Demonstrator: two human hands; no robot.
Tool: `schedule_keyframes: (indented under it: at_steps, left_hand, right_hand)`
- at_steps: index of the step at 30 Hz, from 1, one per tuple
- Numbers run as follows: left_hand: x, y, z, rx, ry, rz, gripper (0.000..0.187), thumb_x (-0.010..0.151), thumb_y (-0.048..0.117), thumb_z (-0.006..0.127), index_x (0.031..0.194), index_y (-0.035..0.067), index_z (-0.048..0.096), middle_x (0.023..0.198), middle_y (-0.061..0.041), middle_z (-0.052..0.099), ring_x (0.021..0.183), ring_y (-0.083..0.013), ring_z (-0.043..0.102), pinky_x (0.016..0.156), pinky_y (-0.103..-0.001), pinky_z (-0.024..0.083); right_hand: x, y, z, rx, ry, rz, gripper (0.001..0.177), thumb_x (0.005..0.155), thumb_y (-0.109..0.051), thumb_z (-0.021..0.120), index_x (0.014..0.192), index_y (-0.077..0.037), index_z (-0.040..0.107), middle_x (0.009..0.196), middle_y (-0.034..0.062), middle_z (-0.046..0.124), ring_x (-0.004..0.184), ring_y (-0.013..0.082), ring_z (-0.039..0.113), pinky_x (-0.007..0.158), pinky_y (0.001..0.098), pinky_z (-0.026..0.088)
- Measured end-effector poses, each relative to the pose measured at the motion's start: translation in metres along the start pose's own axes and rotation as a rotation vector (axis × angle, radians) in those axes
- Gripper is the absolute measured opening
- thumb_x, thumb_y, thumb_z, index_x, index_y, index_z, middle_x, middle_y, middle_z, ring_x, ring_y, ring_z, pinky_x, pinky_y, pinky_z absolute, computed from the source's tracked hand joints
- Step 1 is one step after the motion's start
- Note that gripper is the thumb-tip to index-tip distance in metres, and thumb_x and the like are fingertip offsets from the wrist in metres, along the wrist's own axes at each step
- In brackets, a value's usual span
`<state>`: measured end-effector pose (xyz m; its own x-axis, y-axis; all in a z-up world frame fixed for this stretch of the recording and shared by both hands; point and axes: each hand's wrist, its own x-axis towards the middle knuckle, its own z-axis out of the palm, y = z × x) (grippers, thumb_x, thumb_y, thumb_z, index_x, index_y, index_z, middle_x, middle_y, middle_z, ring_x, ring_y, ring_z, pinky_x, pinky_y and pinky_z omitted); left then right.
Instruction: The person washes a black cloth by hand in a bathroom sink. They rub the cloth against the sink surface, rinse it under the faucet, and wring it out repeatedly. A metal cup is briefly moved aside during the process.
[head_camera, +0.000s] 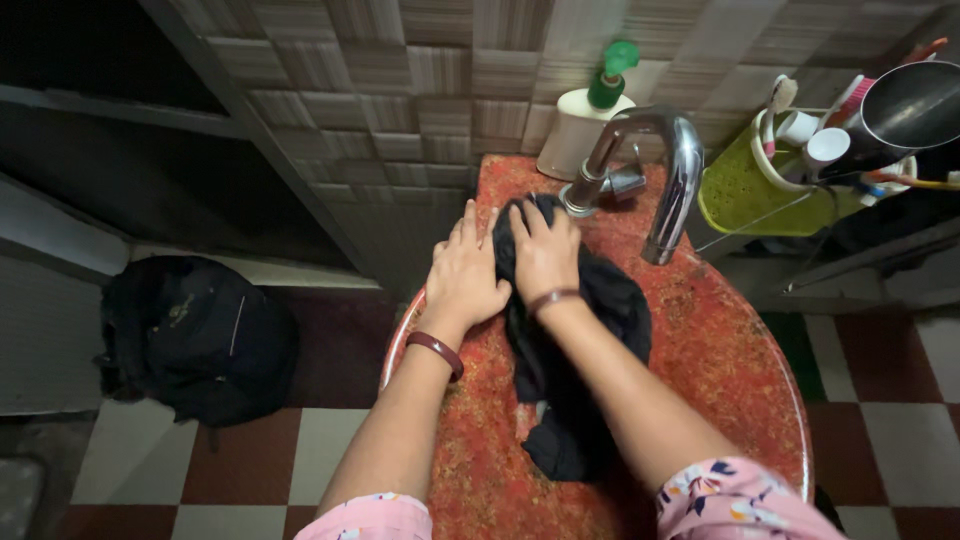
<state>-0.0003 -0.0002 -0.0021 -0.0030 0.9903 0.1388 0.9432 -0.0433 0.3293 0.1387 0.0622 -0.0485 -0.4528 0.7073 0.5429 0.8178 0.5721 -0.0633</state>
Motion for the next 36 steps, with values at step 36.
schedule_keyframes:
  at_steps: [36]
  left_hand:
    - [-0.001, 0.002, 0.001, -0.056, -0.02, -0.035, 0.079, 0.07, 0.033, 0.079, 0.132, -0.008, 0.053, 0.154, -0.032, 0.034, 0.139, -0.0405, 0.042, 0.105, -0.051, 0.044]
  right_hand:
    - [0.086, 0.005, 0.043, -0.119, -0.151, -0.018, 0.042, 0.089, -0.017, 0.051, 0.126, -0.015, 0.072, 0.133, 0.0077, 0.064, 0.108, 0.0391, 0.056, 0.09, 0.0566, 0.043]
